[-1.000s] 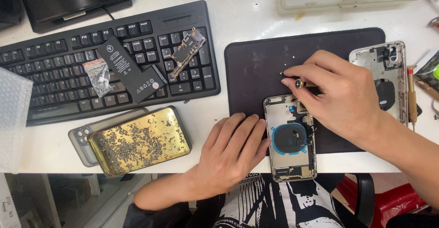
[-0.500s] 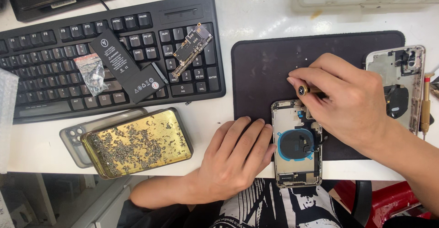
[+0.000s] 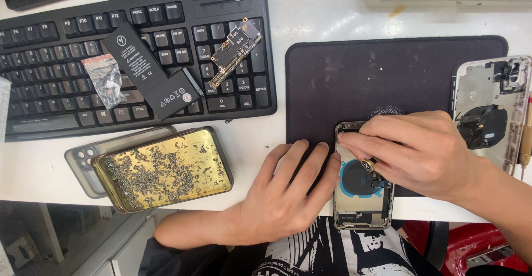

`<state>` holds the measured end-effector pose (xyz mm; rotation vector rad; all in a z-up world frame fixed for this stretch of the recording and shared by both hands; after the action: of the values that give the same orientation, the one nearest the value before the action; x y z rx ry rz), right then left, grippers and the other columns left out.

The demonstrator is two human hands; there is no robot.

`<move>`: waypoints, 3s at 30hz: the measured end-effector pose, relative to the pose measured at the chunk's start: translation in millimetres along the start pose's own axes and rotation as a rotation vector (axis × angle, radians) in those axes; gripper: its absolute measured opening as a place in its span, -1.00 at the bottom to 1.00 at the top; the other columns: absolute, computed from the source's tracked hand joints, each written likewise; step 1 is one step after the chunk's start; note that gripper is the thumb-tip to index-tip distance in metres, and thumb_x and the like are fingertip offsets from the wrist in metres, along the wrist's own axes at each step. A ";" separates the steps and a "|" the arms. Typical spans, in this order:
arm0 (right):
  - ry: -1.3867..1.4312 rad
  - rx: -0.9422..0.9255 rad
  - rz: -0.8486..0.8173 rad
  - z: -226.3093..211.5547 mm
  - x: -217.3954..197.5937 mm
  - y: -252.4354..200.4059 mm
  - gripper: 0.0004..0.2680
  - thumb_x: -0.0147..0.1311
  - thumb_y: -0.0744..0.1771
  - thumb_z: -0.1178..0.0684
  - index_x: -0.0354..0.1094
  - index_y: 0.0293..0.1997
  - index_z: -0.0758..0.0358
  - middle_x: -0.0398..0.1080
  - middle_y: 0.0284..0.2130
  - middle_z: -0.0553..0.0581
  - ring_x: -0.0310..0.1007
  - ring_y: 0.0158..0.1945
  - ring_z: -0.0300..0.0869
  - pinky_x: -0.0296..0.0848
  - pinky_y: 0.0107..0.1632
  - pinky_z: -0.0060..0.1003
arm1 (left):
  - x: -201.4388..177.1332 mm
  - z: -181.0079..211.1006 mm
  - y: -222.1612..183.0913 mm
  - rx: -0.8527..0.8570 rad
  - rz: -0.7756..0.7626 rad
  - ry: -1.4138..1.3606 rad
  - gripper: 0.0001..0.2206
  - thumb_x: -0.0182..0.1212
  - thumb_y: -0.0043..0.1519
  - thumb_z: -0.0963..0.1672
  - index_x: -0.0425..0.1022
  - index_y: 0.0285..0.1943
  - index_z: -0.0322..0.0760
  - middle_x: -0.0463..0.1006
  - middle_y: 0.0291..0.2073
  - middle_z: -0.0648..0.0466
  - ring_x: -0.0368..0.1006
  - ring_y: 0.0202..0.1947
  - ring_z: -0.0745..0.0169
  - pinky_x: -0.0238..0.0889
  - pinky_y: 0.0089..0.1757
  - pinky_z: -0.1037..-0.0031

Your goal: The person disassembles a smartphone by removing screws and prying open the casing. They then transfer internal components, including the battery and camera module, from one phone chassis to another using a screwdriver and tweezers.

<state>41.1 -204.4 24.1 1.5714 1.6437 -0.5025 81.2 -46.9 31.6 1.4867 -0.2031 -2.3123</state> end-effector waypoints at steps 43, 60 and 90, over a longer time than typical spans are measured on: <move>0.035 0.008 -0.230 7.4 1.5 -5.0 -0.74 0.34 0.15 0.11 0.56 -0.16 0.39 0.46 -0.45 0.04 0.47 -0.52 -0.26 0.45 -0.59 -0.37 | 14.2 6.6 5.4 0.013 -0.139 0.162 -0.60 0.17 0.41 -0.07 0.51 0.28 -0.52 0.43 0.11 -0.15 0.39 0.09 -0.07 0.33 0.06 0.18; 0.019 0.009 -0.221 9.8 3.0 -7.8 -0.73 0.33 0.15 0.10 0.55 -0.13 0.39 0.49 -0.39 0.07 0.52 -0.46 -0.24 0.53 -0.49 -0.37 | 21.4 7.8 4.5 -0.029 -0.168 0.150 -0.56 0.13 0.40 -0.07 0.46 0.34 -0.53 0.39 0.13 -0.12 0.35 0.11 -0.02 0.29 0.08 0.18; -0.060 -0.006 -0.067 1.2 -2.4 6.3 -0.79 0.32 0.17 0.20 0.57 -0.17 0.27 0.49 -0.36 0.00 0.53 -0.43 -0.24 0.47 -0.50 -0.39 | 9.1 10.5 6.0 0.062 -0.071 0.100 -0.66 0.24 0.39 -0.08 0.56 0.14 -0.55 0.52 0.03 -0.21 0.46 0.03 -0.10 0.40 -0.02 0.21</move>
<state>47.2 -205.9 26.6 1.4870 1.6550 -0.5733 69.8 -56.9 30.3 1.6606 -0.1987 -2.2986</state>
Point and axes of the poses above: each hand's wrist, its own y-axis towards the middle knuckle, its own x-axis out of the palm, z = x × y, the point moved 7 cm from there along y, towards the middle knuckle
